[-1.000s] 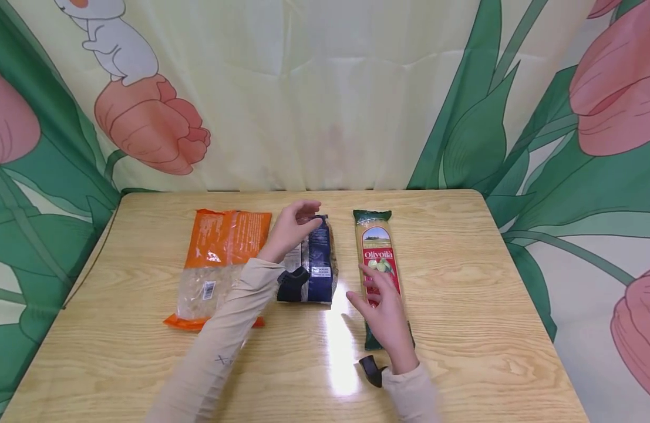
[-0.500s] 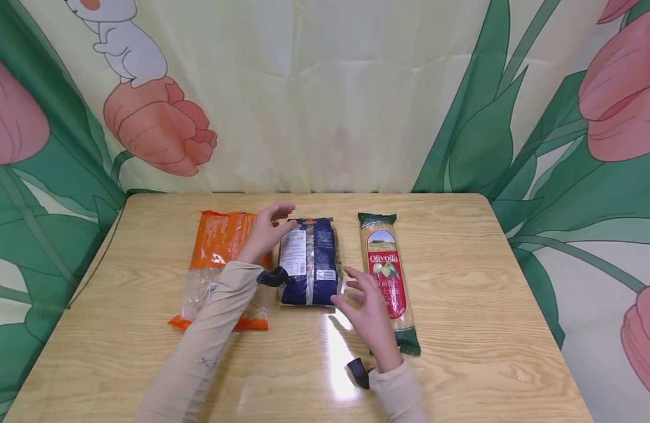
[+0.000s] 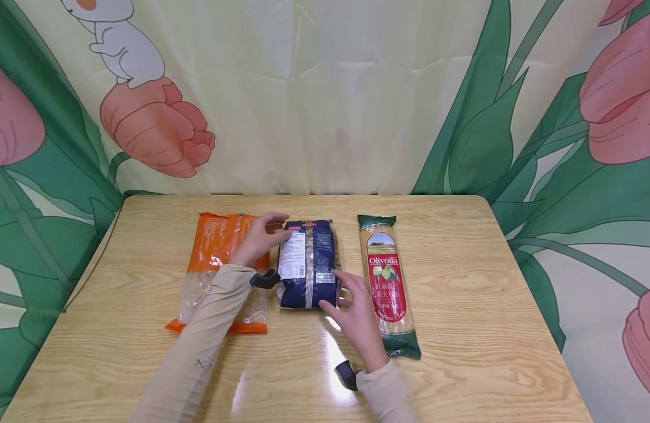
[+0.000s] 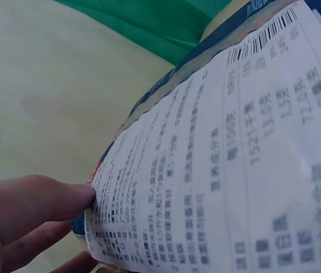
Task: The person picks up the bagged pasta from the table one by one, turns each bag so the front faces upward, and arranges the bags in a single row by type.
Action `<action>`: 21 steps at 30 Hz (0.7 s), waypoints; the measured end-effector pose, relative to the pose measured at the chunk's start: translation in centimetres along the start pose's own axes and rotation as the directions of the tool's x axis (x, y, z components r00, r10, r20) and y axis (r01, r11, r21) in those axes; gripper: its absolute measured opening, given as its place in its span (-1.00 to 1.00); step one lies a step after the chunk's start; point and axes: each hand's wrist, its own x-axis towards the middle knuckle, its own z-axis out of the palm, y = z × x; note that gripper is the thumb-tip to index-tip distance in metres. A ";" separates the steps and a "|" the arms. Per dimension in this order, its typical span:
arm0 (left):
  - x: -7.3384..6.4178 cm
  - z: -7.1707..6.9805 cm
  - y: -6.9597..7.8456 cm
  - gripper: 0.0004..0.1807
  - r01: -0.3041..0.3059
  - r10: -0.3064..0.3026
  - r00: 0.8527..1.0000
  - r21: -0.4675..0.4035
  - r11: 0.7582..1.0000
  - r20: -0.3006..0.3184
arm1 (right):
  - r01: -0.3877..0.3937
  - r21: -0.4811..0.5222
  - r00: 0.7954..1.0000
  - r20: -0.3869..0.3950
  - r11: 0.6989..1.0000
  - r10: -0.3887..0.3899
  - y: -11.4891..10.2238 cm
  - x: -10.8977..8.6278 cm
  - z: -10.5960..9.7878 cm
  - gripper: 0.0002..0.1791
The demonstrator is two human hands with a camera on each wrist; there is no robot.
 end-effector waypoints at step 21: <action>0.6 -0.1 -1.0 -0.46 0.115 -0.100 0.988 -0.130 0.985 0.117 | -0.062 -0.073 0.998 0.024 0.995 0.064 0.6 0.6 1.0 -0.17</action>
